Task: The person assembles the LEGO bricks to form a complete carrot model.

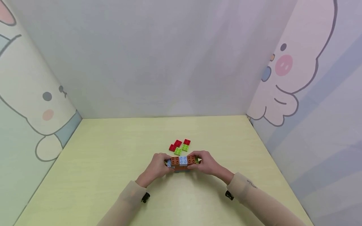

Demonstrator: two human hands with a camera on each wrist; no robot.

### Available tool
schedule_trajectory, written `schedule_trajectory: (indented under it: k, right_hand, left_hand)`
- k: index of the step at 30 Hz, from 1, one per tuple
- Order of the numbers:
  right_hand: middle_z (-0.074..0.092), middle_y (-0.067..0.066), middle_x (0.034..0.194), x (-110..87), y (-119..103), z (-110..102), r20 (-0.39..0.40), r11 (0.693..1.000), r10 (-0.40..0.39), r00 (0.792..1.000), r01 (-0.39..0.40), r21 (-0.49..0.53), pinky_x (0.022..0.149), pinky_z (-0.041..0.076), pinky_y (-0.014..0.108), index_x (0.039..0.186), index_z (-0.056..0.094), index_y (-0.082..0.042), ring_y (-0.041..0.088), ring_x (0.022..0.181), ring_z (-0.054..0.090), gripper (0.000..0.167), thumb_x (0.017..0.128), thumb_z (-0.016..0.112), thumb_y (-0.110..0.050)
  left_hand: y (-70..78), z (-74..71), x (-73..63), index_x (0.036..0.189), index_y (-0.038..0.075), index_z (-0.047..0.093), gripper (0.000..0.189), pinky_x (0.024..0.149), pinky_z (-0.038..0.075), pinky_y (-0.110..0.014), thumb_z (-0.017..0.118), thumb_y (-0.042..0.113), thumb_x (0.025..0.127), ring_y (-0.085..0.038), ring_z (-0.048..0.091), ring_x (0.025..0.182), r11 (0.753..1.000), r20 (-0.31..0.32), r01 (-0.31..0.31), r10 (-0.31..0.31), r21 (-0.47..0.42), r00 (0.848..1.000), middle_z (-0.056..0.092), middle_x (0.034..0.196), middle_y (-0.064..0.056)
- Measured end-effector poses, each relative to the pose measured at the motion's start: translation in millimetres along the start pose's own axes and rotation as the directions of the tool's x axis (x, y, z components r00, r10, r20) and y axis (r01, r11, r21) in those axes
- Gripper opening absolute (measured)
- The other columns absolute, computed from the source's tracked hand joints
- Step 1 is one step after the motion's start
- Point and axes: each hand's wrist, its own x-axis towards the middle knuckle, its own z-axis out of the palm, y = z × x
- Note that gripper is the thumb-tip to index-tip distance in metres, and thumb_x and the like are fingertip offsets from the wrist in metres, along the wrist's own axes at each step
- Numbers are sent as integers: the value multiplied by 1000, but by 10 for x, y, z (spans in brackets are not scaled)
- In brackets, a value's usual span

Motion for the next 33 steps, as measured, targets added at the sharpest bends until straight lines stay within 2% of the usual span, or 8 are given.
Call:
schedule_trajectory:
  k: [6, 10, 17, 21, 27, 33]
  right_hand:
    - [64, -9, 101, -2, 11, 25, -24, 1000, 5, 1000, -5, 14, 76, 48, 35, 107, 70, -19, 14, 92, 56, 34, 77, 81, -29]
    - [64, -8, 101, 5, 19, 33, -31, 1000, 6, 999, -5, 24, 75, 49, 34, 107, 70, -17, 14, 91, 56, 34, 77, 82, -27]
    - [64, -6, 102, 5, 35, 36, -52, 999, 21, 998, -19, 46, 74, 49, 34, 107, 70, -18, 15, 92, 56, 33, 77, 82, -26]
    - [64, -5, 102, -11, 43, 29, -56, 999, 20, 998, -18, 45, 73, 50, 34, 107, 70, -18, 16, 92, 56, 33, 77, 81, -26]
    - [64, -5, 103, -23, 56, 36, -55, 999, 15, 998, -13, 40, 75, 48, 35, 108, 70, -17, 16, 92, 56, 35, 77, 81, -28]
    - [64, -5, 103, -17, 55, 46, -47, 999, 13, 999, -11, 39, 75, 48, 36, 108, 70, -18, 16, 92, 56, 35, 77, 81, -29]
  left_hand:
    - [-14, 19, -8, 103, 6, 73, 36, 75, 50, -33, 86, 12, 69, -15, 57, 86, 1000, -5, 22, -22, 4, 1000, 66, 95, -1]
    - [-16, 24, -15, 102, 6, 72, 37, 74, 50, -34, 86, 10, 68, -15, 58, 85, 1000, -21, 13, -13, 4, 1000, 66, 95, -1]
    - [-10, -18, -57, 104, 8, 72, 41, 77, 50, -35, 88, 15, 67, -14, 60, 87, 1000, -76, -9, 9, 10, 997, 67, 97, 1]
    - [-9, -63, -108, 108, 3, 69, 51, 80, 49, -38, 90, 21, 65, -21, 59, 92, 999, -127, 1, 4, 35, 992, 65, 101, -5]
    - [-58, -86, -157, 116, -2, 61, 68, 84, 47, -40, 92, 25, 62, -24, 53, 94, 988, -190, 93, -69, 123, 979, 59, 107, -11]
    - [-201, -81, -156, 115, -3, 62, 73, 82, 47, -39, 93, 30, 58, -23, 52, 91, 971, -196, 176, -144, 162, 970, 59, 105, -13]
